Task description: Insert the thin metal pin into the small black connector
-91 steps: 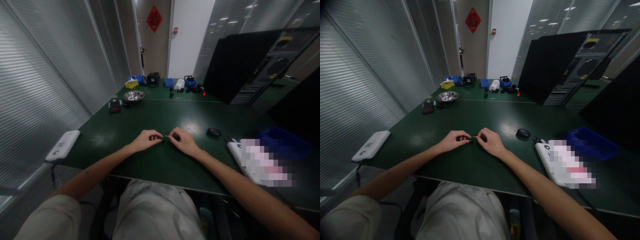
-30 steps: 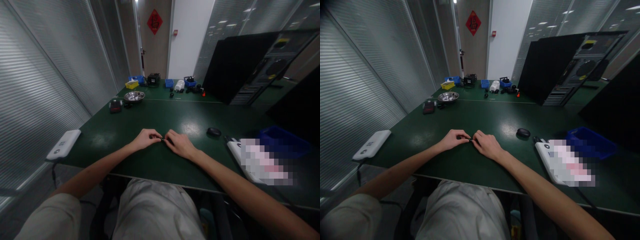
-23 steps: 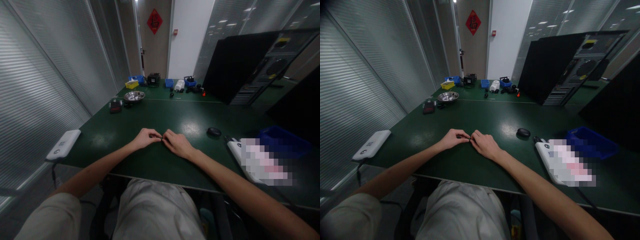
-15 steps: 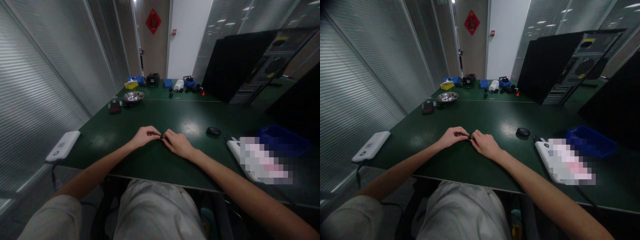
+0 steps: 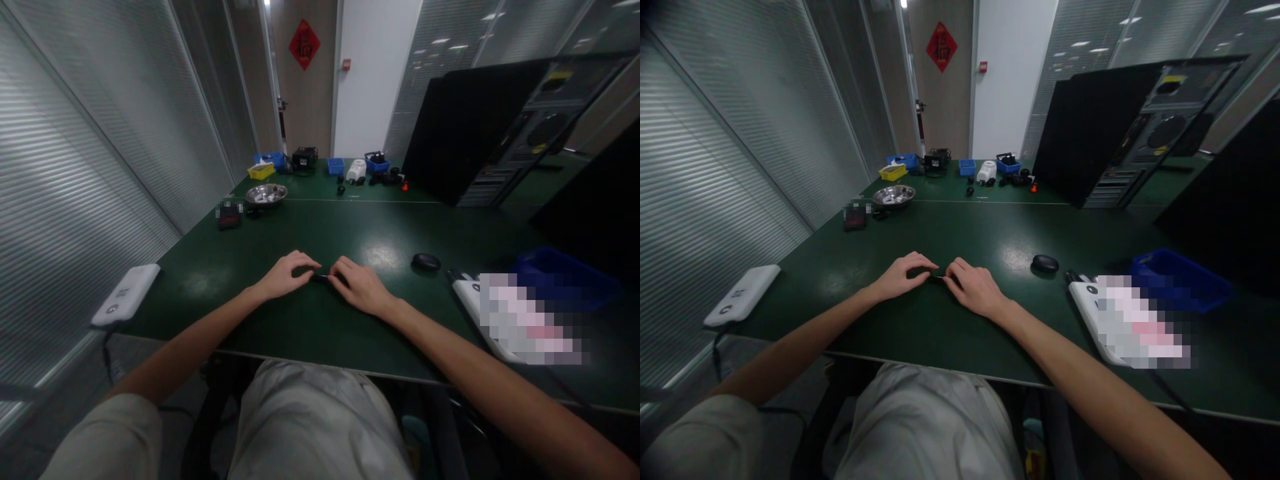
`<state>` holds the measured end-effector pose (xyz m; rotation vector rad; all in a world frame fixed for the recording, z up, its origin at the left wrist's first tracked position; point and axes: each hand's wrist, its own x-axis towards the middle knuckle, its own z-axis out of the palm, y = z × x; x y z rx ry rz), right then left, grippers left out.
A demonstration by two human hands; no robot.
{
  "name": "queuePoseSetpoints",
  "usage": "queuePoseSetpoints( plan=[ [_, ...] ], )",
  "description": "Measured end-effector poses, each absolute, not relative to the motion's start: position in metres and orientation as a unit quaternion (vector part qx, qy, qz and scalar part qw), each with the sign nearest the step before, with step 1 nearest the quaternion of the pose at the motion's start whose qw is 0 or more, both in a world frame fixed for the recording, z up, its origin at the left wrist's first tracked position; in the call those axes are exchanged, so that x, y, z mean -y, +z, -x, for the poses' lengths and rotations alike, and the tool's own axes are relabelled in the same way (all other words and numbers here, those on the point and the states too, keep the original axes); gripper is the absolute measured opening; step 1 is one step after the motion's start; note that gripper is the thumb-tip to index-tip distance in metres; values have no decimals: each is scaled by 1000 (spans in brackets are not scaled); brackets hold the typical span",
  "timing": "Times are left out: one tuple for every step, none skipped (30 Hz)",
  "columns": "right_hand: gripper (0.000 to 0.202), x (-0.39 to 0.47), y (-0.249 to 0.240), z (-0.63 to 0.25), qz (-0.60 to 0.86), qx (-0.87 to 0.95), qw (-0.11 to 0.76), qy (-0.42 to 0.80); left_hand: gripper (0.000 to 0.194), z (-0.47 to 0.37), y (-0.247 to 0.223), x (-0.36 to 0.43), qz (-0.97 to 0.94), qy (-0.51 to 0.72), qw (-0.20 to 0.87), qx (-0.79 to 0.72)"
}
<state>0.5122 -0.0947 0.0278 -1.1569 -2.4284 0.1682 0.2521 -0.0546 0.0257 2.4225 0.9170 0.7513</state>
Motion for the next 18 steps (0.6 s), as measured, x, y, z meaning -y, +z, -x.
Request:
queuePoseSetpoints(
  plan=[
    [18, 94, 28, -514, 421, 877, 225, 62, 32, -253, 28, 58, -879, 267, 223, -325],
    [18, 94, 29, -516, 423, 875, 227, 63, 34, -255, 29, 60, -881, 261, 223, -325],
    [18, 93, 29, -517, 427, 872, 230, 65, 33, -255, 30, 60, -882, 256, 218, -329],
    [17, 92, 29, -518, 430, 870, 232, 68, 31, -256, 30, 60, -883, 253, 210, -336],
    [17, 91, 29, -519, 433, 868, 234, 71, 27, -256, 29, 59, -882, 253, 200, -344],
    [17, 91, 29, -520, 437, 865, 236, 75, 24, -256, 29, 58, -881, 254, 192, -350],
    [17, 90, 29, -520, 440, 863, 238, 78, 23, -256, 28, 57, -880, 258, 186, -354],
    [17, 90, 29, -521, 442, 861, 239, 80, 22, -256, 27, 55, -878, 261, 184, -356],
    [17, 90, 29, -521, 443, 860, 239, 81, 22, -256, 26, 54, -877, 263, 185, -357],
    [18, 89, 29, -521, 443, 860, 239, 81, 23, -256, 25, 53, -877, 260, 189, -357],
    [18, 89, 29, -521, 443, 861, 238, 80, 24, -255, 24, 52, -879, 252, 194, -356],
    [18, 89, 28, -521, 441, 862, 236, 79, 26, -252, 23, 49, -880, 241, 196, -358],
    [18, 89, 28, -521, 440, 863, 235, 78, 27, -248, 22, 46, -882, 229, 194, -363],
    [18, 89, 28, -521, 439, 864, 235, 78, 28, -242, 21, 41, -884, 218, 186, -370],
    [18, 89, 27, -521, 439, 864, 234, 78, 30, -233, 21, 35, -885, 209, 174, -379],
    [18, 89, 27, -522, 440, 863, 235, 78, 31, -220, 22, 29, -884, 202, 159, -391],
    [18, 89, 27, -522, 441, 863, 235, 78, 33, -205, 22, 22, -881, 197, 140, -408],
    [18, 89, 27, -522, 441, 862, 235, 78, 36, -185, 23, 15, -874, 192, 119, -430]
  ],
)
